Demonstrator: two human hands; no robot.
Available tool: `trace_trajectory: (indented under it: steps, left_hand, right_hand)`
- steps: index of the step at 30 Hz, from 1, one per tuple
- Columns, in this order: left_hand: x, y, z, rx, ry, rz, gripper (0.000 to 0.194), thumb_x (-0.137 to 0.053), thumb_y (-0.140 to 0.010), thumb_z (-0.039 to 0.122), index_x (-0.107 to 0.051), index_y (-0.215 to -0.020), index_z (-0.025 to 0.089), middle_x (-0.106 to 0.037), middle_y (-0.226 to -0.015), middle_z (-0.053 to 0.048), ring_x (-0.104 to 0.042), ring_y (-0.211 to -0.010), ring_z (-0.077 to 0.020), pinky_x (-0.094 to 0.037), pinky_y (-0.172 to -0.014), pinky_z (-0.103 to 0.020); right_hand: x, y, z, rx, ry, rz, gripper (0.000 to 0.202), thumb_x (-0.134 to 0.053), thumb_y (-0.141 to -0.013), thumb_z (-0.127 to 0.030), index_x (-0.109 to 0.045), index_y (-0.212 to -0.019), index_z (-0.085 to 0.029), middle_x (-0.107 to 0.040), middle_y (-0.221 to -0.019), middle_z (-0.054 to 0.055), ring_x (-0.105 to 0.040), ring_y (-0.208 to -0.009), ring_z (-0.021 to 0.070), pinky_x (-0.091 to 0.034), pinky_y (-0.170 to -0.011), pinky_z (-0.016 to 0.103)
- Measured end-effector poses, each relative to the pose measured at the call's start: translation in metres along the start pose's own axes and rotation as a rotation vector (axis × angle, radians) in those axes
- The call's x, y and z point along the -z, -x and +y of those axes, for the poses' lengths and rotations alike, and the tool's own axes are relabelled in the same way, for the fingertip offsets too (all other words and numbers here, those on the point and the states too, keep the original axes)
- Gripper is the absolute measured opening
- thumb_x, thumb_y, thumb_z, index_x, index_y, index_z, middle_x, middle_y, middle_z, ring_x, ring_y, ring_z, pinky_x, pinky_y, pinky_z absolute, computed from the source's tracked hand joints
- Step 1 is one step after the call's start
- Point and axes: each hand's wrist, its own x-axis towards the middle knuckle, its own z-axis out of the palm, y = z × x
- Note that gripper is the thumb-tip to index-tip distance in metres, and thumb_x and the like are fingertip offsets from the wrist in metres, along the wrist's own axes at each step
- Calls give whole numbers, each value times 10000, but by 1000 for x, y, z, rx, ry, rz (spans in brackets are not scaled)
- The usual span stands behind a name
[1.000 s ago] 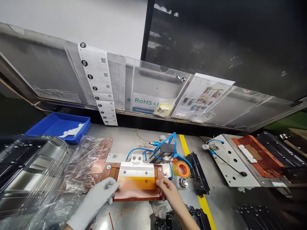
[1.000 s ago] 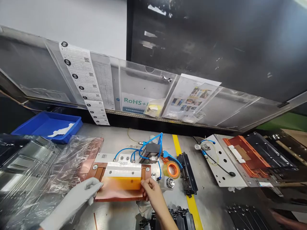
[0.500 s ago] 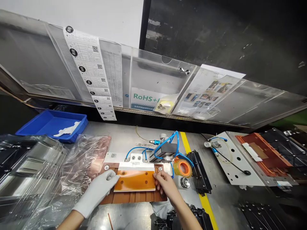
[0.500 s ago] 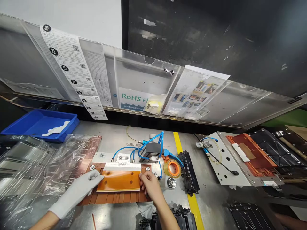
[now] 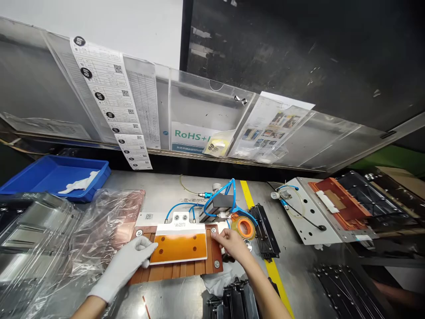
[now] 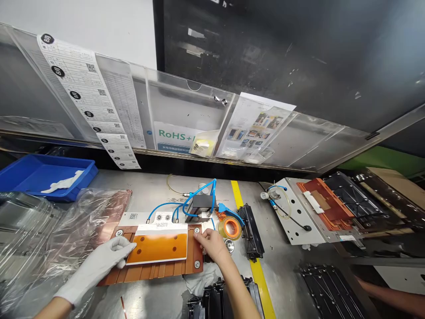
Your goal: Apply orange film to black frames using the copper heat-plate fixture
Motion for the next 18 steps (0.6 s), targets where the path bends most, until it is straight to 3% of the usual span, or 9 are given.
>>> trace_trajectory:
  steps: [2, 4, 6, 8, 14, 18]
  left_hand:
    - [0, 1, 0, 2, 19, 15, 356, -585, -759, 575, -454, -660, 258, -540, -466, 69, -507, -544, -161, -363, -657, -294]
    - [1, 2, 1, 7, 27, 24, 362, -600, -749, 570, -455, -643, 256, -557, -468, 63, -501, -538, -157, -373, -657, -291]
    - [1, 2, 1, 14, 32, 25, 378, -606, -728, 579, -436, -620, 260, -557, -460, 60, -473, -511, -148, -378, -636, -286]
    - [1, 2, 2, 13, 33, 32, 390, -604, -706, 593, -416, -610, 266, -552, -451, 59, -447, -488, -143, -382, -625, -287]
    - [2, -1, 6, -49, -47, 40, 430, -604, -679, 657, -467, -625, 253, -514, -451, 58, -460, -520, -155, -361, -628, -289]
    - [18, 16, 9, 3, -151, 95, 442, -595, -721, 661, -447, -636, 253, -412, -444, 81, -350, -483, -131, -246, -552, -277]
  right_hand:
    - [14, 14, 5, 64, 97, 44, 276, -606, -883, -436, -604, -723, -211, -654, -679, 4, -612, -642, 176, -436, -624, 274]
    - [25, 31, 13, 121, 197, 43, 113, -717, -788, -322, -693, -823, -217, -696, -847, 27, -645, -853, 230, -454, -769, 308]
    - [31, 45, 22, 155, 277, 23, 189, -746, -690, -162, -736, -865, -233, -705, -946, 37, -645, -965, 265, -448, -848, 334]
    - [30, 51, 29, 181, 324, 13, 239, -689, -689, -82, -746, -865, -233, -708, -955, 40, -661, -953, 262, -458, -842, 333]
    - [15, 47, 37, 261, 325, 120, 253, -574, -831, -125, -716, -1018, -219, -693, -1020, 71, -681, -871, 240, -502, -805, 347]
    - [22, 71, 48, 267, 246, 212, 339, -583, -889, -273, -654, -1220, -255, -673, -1148, 71, -692, -900, 236, -525, -826, 369]
